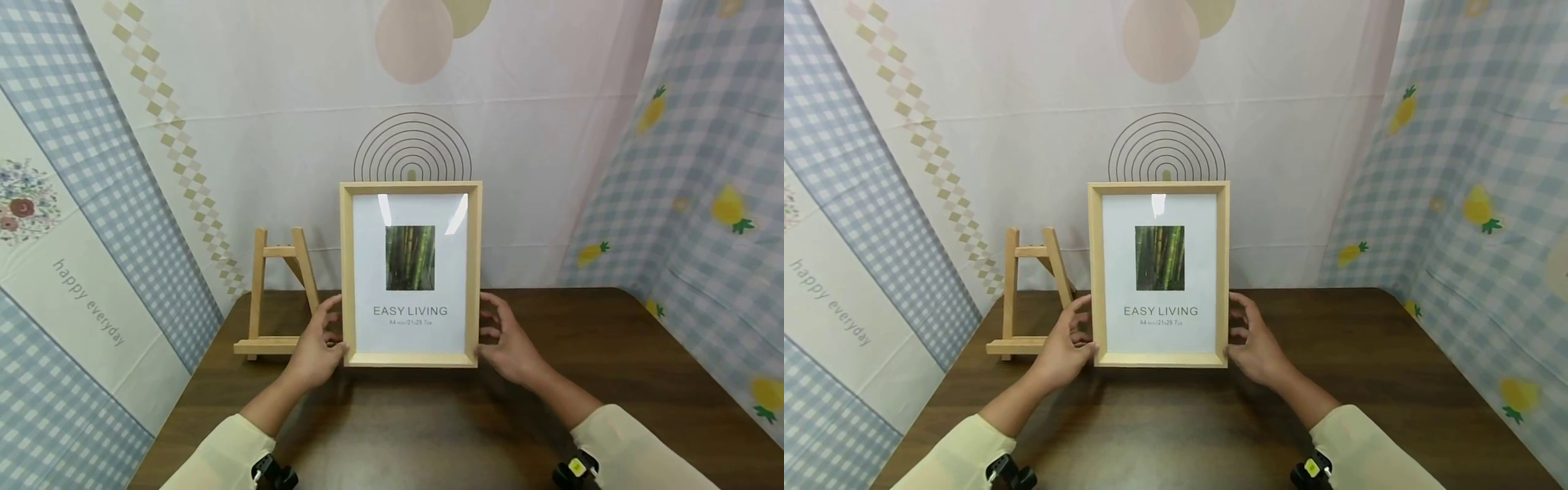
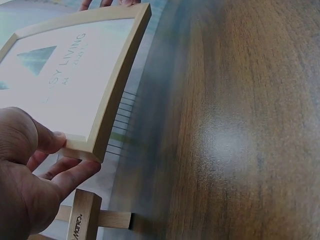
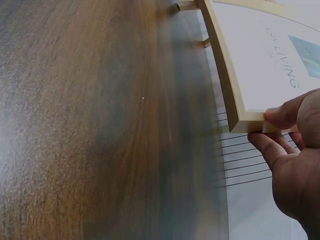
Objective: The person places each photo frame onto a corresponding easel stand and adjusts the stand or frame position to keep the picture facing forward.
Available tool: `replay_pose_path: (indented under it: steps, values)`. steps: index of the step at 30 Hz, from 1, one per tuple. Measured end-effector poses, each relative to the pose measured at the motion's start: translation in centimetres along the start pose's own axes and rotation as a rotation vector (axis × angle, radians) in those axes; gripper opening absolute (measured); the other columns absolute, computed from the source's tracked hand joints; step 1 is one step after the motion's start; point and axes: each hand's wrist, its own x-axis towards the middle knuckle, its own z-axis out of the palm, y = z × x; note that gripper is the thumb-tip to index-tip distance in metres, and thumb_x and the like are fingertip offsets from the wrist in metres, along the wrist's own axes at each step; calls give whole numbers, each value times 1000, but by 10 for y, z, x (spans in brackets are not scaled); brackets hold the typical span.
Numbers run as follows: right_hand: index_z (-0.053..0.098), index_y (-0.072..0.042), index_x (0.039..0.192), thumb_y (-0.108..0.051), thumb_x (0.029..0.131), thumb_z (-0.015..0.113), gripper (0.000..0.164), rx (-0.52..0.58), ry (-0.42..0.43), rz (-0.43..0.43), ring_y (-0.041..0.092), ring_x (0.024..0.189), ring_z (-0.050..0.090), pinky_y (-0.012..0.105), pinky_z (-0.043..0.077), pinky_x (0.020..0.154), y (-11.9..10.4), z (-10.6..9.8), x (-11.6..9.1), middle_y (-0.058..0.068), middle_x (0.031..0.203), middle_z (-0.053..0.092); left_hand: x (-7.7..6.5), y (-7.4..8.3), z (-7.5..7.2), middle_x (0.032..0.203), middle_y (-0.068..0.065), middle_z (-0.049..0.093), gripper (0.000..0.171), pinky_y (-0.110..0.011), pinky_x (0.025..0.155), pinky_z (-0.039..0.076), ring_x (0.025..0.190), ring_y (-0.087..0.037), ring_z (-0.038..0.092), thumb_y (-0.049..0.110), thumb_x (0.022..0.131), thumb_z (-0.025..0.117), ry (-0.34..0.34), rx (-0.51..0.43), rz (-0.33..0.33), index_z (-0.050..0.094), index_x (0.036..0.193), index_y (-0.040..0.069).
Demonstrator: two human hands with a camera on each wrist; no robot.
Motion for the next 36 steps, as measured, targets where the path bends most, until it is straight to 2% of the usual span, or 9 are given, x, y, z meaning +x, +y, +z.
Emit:
replay_pose_path:
  steps: [17, 27, 36]
  values:
    - [23, -13, 156, 25, 76, 64, 98, -19, 0, -19, 45, 111, 59, 37, 59, 77, -2, 5, 6, 30, 141, 43, 2, -2, -7, 137, -20, 50, 92, -36, 73, 57, 97, -33, 65, -20, 87, 65, 11, 2, 1, 31, 156, 31]
    - [23, -12, 156, 25, 76, 64, 98, -19, 20, -30, 46, 111, 59, 40, 59, 80, -4, 8, 10, 31, 140, 44, 5, -4, -10, 139, -19, 49, 88, -34, 71, 57, 103, -36, 63, -19, 90, 62, 14, -15, -18, 32, 157, 31]
    - [22, -11, 157, 25, 77, 64, 97, -30, 18, -29, 46, 112, 59, 37, 59, 79, -7, 11, 13, 31, 140, 43, 6, -3, -14, 139, -20, 49, 91, -35, 67, 57, 103, -36, 62, -20, 89, 63, 23, -9, -5, 30, 158, 30]
